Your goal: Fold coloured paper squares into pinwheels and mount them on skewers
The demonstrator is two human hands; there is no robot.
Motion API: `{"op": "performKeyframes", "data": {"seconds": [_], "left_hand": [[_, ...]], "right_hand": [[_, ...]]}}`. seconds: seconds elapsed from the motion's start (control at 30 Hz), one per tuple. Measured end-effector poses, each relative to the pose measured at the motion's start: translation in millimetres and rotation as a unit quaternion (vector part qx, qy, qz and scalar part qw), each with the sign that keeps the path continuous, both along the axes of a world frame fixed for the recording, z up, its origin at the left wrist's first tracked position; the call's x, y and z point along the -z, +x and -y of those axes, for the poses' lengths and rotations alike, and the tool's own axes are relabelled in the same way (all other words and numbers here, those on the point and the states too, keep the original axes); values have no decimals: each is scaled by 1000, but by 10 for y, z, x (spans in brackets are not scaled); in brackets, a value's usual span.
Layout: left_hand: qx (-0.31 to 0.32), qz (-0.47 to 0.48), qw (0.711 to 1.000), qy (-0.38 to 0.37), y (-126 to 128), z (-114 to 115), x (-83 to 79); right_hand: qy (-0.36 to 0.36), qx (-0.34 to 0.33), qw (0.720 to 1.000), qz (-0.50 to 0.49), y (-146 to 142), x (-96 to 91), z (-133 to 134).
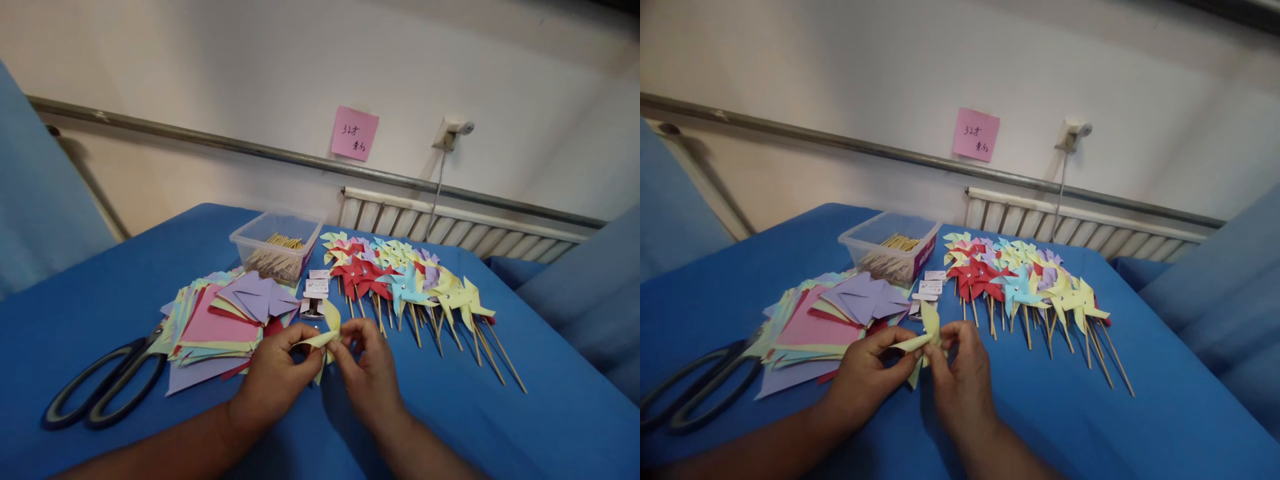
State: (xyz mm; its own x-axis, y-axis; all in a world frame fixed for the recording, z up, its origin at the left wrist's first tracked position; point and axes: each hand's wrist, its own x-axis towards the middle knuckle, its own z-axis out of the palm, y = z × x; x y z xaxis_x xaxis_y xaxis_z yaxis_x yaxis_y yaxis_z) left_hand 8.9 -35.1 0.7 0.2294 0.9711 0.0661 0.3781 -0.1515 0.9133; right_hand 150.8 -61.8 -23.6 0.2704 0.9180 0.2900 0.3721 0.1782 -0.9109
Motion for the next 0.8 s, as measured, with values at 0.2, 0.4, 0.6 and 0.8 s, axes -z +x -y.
{"op": "performKeyframes", "data": {"seconds": [0.2,0.4,0.6,0.8], "left_hand": [[-1,52,997,-54,-6,2,5],[20,128,986,-103,-21,12,29],[11,169,977,-128,-32,-32,72],[28,239,954,-180,-40,-90,120]], "right_hand": [[-30,-84,990,-109,28,24,-63],[-83,-177,958,-208,58,129,-103],[-87,-194,941,-265,32,133,-100],[-113,-200,911,-343,65,160,-108]]}}
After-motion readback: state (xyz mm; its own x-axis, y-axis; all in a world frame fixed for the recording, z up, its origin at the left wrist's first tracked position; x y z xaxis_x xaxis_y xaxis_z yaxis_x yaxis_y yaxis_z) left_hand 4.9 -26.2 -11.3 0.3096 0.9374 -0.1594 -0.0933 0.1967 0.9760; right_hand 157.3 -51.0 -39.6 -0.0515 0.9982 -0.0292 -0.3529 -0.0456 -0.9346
